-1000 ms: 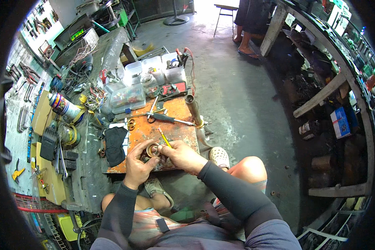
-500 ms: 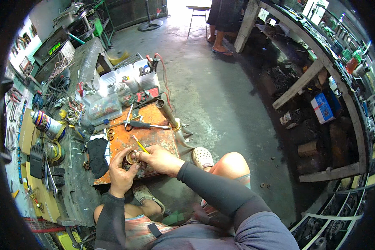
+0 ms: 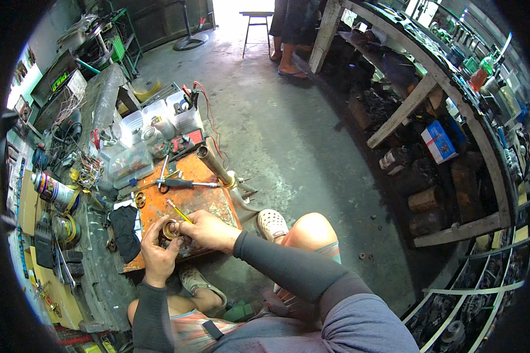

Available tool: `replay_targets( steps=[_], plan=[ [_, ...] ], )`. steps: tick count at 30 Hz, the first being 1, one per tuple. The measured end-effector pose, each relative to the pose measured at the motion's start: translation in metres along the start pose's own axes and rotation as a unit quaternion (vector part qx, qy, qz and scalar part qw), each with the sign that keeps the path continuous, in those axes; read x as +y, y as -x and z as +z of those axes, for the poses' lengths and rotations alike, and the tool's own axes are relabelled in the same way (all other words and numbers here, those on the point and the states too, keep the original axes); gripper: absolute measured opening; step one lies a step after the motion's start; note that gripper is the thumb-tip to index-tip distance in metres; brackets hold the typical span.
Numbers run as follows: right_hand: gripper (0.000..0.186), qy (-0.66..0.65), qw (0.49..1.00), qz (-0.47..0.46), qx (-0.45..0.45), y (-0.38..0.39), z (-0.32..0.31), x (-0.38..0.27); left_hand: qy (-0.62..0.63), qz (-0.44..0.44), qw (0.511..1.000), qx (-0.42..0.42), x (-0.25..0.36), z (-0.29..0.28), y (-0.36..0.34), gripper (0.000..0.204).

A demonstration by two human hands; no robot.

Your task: The person sits at a cluttered workbench in a workshop and uses a pencil to clean or mark the interior of a small brass cylindrical component. They repeatedly wipe the part with a black cloth and inspect it closely.

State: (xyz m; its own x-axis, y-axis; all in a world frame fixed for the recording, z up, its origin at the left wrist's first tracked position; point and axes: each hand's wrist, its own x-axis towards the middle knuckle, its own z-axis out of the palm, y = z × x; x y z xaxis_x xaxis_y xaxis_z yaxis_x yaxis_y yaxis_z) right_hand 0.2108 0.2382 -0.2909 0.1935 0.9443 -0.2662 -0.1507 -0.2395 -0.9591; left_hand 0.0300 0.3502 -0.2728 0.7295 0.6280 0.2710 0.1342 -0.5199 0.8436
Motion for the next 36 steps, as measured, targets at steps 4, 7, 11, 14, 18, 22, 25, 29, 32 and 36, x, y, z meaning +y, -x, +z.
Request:
replay_targets(
  steps=[4,7,11,14,18,22,25,29,32,36],
  plan=[
    [0.049,0.009,1.000,0.021,-0.011,0.001,0.000,-0.005,-0.003,-0.005,1.000,-0.001,0.000,-0.001,0.001,0.059],
    [0.050,-0.010,1.000,-0.021,-0.002,0.003,0.002,-0.006,0.021,-0.012,1.000,0.008,-0.002,0.002,0.002,0.059],
    [0.051,0.014,1.000,-0.020,-0.001,0.002,0.000,-0.004,0.004,-0.020,1.000,-0.018,0.000,-0.001,0.002,0.055],
    [0.051,-0.005,1.000,-0.019,-0.006,0.000,0.000,0.003,-0.006,-0.013,1.000,-0.024,0.004,-0.001,0.000,0.057],
    [0.050,0.031,0.999,-0.016,-0.006,0.004,-0.001,-0.011,0.009,-0.026,0.999,-0.024,-0.003,-0.002,0.003,0.061],
    [0.047,0.031,0.999,0.009,-0.019,0.002,-0.002,-0.008,0.002,-0.019,0.999,-0.030,-0.005,-0.003,0.002,0.063],
    [0.049,0.041,0.999,-0.005,-0.008,0.004,-0.001,-0.012,0.005,-0.028,0.999,-0.031,-0.003,-0.003,0.002,0.063],
    [0.052,0.036,0.999,-0.020,0.004,0.003,0.000,-0.006,-0.003,-0.018,0.999,-0.026,-0.007,-0.003,0.003,0.063],
    [0.053,0.044,0.999,-0.015,0.006,0.004,0.001,-0.010,-0.003,-0.011,1.000,-0.027,-0.009,-0.003,0.004,0.064],
    [0.052,0.033,0.999,-0.008,0.005,0.005,0.000,-0.011,-0.001,-0.019,0.999,-0.028,-0.003,-0.002,0.003,0.064]
  ],
)
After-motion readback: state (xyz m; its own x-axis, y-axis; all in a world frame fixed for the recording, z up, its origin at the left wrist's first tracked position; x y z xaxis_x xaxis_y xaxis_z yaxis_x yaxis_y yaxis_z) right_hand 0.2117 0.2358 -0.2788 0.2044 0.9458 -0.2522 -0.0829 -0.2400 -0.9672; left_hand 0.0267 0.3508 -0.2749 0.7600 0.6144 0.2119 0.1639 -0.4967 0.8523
